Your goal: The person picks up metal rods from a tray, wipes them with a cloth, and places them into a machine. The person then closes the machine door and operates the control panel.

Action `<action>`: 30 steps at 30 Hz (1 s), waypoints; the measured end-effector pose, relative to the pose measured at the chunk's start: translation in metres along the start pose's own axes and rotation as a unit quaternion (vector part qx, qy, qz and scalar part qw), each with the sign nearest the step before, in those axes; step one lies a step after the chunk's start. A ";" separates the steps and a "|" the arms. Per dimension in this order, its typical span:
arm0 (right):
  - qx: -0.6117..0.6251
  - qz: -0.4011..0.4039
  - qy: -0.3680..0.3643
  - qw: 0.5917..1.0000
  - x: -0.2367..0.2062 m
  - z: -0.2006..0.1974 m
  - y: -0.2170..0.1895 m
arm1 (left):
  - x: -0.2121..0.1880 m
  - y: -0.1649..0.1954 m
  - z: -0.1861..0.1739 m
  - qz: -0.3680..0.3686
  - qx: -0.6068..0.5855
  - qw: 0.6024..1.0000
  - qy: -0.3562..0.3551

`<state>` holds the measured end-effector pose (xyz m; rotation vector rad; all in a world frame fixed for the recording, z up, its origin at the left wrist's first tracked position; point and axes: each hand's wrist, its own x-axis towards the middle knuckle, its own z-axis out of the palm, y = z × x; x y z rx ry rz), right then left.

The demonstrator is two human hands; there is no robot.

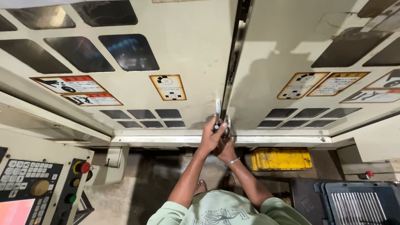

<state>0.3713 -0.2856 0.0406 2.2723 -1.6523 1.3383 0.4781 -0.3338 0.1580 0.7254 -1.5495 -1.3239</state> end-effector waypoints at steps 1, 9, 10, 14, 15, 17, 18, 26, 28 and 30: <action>-0.001 0.006 -0.004 1.000 0.000 0.000 0.000 | 0.000 0.000 0.000 -0.001 0.000 1.000 -0.001; 0.023 0.025 -0.011 0.999 -0.003 0.001 0.001 | -0.001 0.006 0.001 0.003 -0.010 1.000 -0.002; 0.024 0.015 -0.006 1.000 -0.003 0.001 0.001 | -0.001 0.006 0.000 0.001 -0.003 1.000 0.000; 0.037 0.052 -0.024 0.998 -0.002 -0.004 0.001 | 0.001 0.005 -0.003 -0.029 -0.018 0.999 -0.024; 0.045 0.075 -0.044 0.995 0.000 -0.006 0.001 | 0.001 0.005 -0.004 -0.038 -0.039 0.998 -0.025; 0.046 0.099 -0.069 0.992 0.002 -0.011 -0.001 | 0.003 0.004 -0.004 -0.056 -0.082 0.995 -0.029; 0.037 0.099 -0.073 0.992 0.005 -0.014 -0.002 | 0.004 0.004 -0.005 -0.063 -0.116 0.991 -0.038; 0.018 0.073 -0.057 0.996 0.021 -0.034 -0.008 | 0.008 0.009 -0.011 -0.062 -0.150 0.982 -0.094; 0.054 0.129 -0.089 0.986 0.023 -0.037 -0.007 | 0.007 0.009 -0.009 -0.060 -0.125 0.986 -0.089; 0.040 0.057 -0.043 0.997 0.024 -0.038 -0.005 | 0.006 0.008 -0.005 -0.053 -0.100 0.991 -0.075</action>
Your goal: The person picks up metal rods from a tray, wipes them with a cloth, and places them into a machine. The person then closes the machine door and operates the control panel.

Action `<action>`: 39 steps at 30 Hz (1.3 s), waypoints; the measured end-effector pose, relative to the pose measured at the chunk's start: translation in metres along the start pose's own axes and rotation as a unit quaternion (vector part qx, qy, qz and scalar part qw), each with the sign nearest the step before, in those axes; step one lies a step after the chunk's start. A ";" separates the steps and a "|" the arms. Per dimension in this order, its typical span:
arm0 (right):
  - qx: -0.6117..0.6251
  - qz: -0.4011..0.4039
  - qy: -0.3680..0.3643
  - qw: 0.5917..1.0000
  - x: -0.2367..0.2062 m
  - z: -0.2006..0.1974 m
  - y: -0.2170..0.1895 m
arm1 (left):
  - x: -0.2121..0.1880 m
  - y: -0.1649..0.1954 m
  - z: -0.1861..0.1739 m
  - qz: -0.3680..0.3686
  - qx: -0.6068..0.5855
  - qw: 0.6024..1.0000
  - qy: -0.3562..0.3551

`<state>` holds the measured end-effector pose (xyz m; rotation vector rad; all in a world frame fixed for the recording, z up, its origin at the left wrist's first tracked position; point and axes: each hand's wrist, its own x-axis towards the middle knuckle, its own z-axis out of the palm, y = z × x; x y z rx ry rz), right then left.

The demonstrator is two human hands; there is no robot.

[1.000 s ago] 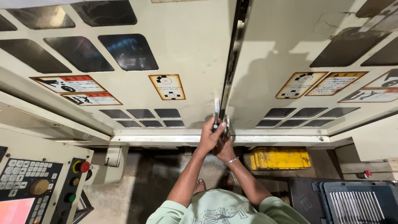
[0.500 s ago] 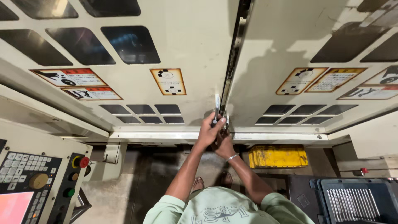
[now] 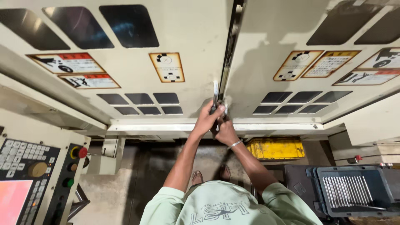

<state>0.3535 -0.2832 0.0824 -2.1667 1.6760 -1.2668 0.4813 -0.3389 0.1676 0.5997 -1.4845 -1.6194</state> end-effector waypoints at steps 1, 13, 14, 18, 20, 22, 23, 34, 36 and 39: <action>-0.007 -0.037 0.021 0.999 0.000 0.000 0.001 | -0.001 -0.001 0.003 0.005 0.011 1.000 0.012; 0.004 -0.035 0.032 0.999 0.003 -0.001 -0.006 | -0.005 0.001 0.019 0.037 0.075 0.993 0.080; 0.011 -0.024 0.024 0.999 0.004 -0.001 -0.007 | -0.006 0.002 0.020 0.040 0.075 0.993 0.081; 0.025 -0.005 0.004 1.000 0.004 -0.003 -0.010 | -0.007 0.006 0.021 0.047 0.083 0.992 0.084; 0.013 -0.014 0.003 1.000 0.005 -0.003 -0.009 | -0.007 0.007 0.021 0.067 0.093 0.990 0.082; -0.013 -0.023 0.005 1.000 0.004 -0.002 -0.007 | -0.007 0.008 0.022 0.059 0.079 0.992 0.078; -0.012 -0.015 0.000 1.000 0.003 -0.001 -0.006 | -0.007 0.008 0.022 0.055 0.071 0.993 0.076; 0.048 0.011 0.023 0.999 0.001 -0.006 -0.016 | -0.010 0.008 0.022 0.073 0.116 0.988 0.077; 0.069 0.016 0.018 0.997 0.003 -0.009 -0.021 | -0.011 0.007 0.022 0.059 0.115 0.989 0.077; 0.083 0.028 0.023 0.996 0.003 -0.011 -0.026 | -0.013 0.007 0.023 0.072 0.119 0.987 0.078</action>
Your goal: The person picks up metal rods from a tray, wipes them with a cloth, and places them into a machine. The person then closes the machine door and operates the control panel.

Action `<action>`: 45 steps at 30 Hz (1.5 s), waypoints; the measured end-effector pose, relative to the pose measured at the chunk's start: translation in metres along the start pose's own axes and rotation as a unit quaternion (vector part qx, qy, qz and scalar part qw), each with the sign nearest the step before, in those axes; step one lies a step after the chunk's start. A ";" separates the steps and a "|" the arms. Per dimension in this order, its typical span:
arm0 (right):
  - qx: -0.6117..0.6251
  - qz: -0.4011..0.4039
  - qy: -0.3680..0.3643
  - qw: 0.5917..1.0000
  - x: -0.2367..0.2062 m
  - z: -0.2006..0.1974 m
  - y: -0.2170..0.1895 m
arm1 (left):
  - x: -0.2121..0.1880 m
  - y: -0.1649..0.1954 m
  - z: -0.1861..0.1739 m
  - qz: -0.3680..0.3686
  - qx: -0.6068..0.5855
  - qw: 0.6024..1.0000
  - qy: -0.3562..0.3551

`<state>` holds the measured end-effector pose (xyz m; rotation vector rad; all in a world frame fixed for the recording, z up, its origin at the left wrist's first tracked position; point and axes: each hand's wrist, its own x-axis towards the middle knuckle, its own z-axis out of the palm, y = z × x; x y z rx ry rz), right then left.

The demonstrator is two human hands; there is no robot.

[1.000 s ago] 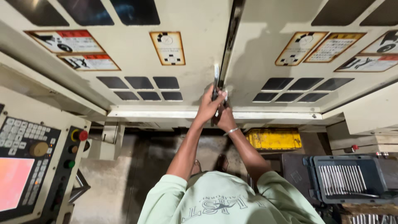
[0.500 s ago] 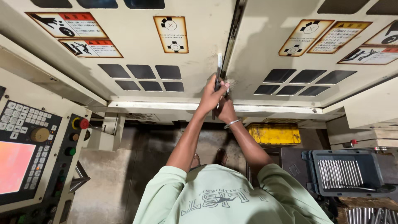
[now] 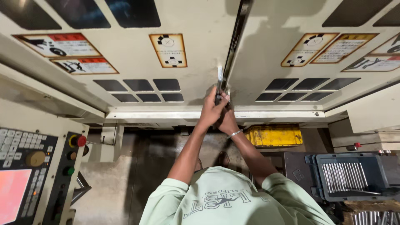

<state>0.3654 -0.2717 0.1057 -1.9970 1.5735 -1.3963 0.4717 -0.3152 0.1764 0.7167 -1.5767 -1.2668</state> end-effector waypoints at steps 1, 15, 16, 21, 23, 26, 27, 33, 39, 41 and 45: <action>0.002 0.002 0.004 1.000 0.000 0.000 0.000 | 0.000 0.001 0.000 0.014 0.006 1.000 0.002; -0.050 0.026 -0.047 0.997 -0.008 0.010 0.017 | 0.000 0.015 -0.002 0.001 0.069 0.997 -0.028; -0.088 0.015 -0.064 0.994 -0.009 0.011 0.020 | 0.000 0.014 -0.002 -0.008 0.067 0.997 -0.032; -0.094 -0.025 -0.060 0.993 -0.017 0.016 0.032 | 0.000 0.011 -0.002 0.016 0.069 0.997 -0.040; -0.091 -0.015 -0.064 0.994 -0.019 0.018 0.034 | 0.000 0.011 -0.002 0.030 0.079 0.995 -0.044; -0.058 0.017 -0.053 0.997 -0.021 0.019 0.033 | 0.001 0.012 -0.003 0.009 0.082 0.995 -0.052; -0.032 0.033 -0.046 0.998 -0.021 0.019 0.033 | 0.001 0.012 -0.003 -0.010 0.081 0.995 -0.057; -0.050 0.020 -0.020 0.998 -0.022 0.021 0.029 | 0.001 0.011 -0.002 -0.005 0.064 0.996 -0.066; -0.034 0.065 -0.040 0.997 -0.026 0.025 0.033 | -0.001 0.008 -0.003 0.012 0.083 0.994 -0.065; -0.053 0.044 -0.033 0.997 -0.027 0.026 0.035 | 0.000 0.008 -0.003 0.048 0.088 0.993 -0.059; -0.050 0.038 -0.032 0.997 -0.029 0.030 0.040 | 0.002 0.007 -0.003 0.011 0.095 0.993 -0.065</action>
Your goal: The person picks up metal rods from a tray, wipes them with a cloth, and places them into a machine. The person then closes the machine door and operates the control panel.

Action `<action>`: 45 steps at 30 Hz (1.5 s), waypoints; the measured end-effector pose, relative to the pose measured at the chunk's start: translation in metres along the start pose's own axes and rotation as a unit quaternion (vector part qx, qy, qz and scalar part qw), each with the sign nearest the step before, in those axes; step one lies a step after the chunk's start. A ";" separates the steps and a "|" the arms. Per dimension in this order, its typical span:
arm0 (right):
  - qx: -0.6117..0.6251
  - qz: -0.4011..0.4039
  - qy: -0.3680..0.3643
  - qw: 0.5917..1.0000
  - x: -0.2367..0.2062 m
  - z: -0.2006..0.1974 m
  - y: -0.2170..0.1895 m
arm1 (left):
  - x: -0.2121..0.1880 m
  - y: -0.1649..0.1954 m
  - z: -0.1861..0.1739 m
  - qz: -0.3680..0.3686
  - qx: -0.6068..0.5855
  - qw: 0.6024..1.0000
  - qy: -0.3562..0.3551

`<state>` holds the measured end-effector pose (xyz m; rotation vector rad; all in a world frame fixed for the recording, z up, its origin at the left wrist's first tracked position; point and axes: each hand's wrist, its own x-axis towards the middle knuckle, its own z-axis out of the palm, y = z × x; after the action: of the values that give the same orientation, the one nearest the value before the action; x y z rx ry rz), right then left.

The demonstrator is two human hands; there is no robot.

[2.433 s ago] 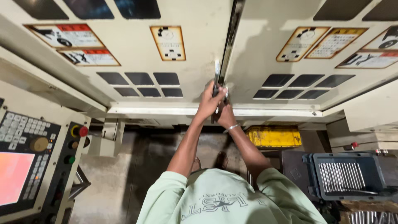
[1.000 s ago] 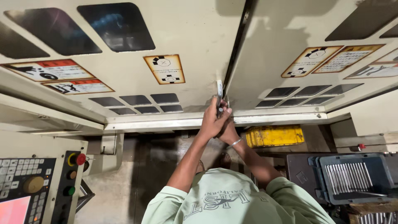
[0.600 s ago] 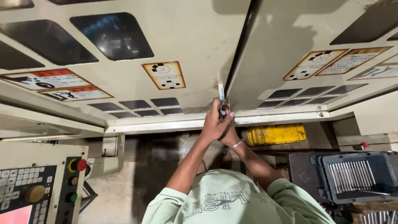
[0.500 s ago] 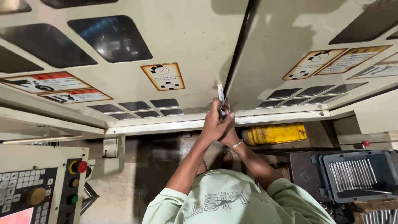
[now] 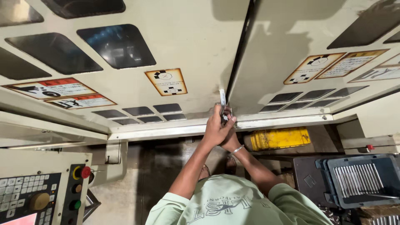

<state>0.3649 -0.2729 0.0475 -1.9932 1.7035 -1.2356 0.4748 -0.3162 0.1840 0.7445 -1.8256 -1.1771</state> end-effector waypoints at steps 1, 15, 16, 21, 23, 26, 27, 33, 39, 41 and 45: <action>-0.050 -0.027 0.000 0.998 -0.001 0.001 0.001 | 0.000 0.000 0.000 0.003 -0.001 1.000 0.002; -0.073 -0.010 0.020 0.997 0.003 0.004 -0.002 | 0.002 0.001 -0.001 0.026 0.000 1.000 0.008; -0.077 -0.023 0.040 0.996 0.003 0.003 -0.004 | 0.002 0.001 0.000 0.028 0.002 1.000 0.009; -0.062 0.007 0.029 0.998 0.006 -0.001 -0.012 | 0.002 0.001 0.002 0.020 -0.001 1.000 0.012; -0.077 -0.009 0.032 0.997 0.007 -0.001 -0.012 | 0.002 0.002 0.002 0.019 0.001 1.000 0.014; -0.112 -0.041 0.030 0.992 0.005 -0.001 -0.008 | 0.002 0.003 0.001 0.046 0.008 0.999 0.026; -0.107 -0.036 0.030 0.993 0.004 0.000 -0.006 | 0.002 0.004 0.001 0.042 0.006 0.999 0.023; -0.079 0.057 -0.035 0.995 -0.004 0.009 0.007 | 0.001 0.003 0.002 0.012 0.003 1.000 0.014; -0.078 0.000 0.020 0.997 -0.006 0.012 0.011 | 0.002 0.002 0.003 0.023 0.010 1.000 0.014; -0.067 0.027 0.006 0.997 -0.007 0.012 0.011 | 0.002 0.002 0.003 0.032 0.013 0.999 0.019; -0.104 0.003 0.009 0.994 -0.003 0.008 0.005 | 0.002 0.006 0.002 0.008 -0.002 1.000 0.011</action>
<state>0.3670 -0.2742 0.0377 -2.0948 1.9165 -1.1168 0.4715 -0.3146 0.1900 0.7366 -1.8062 -1.1576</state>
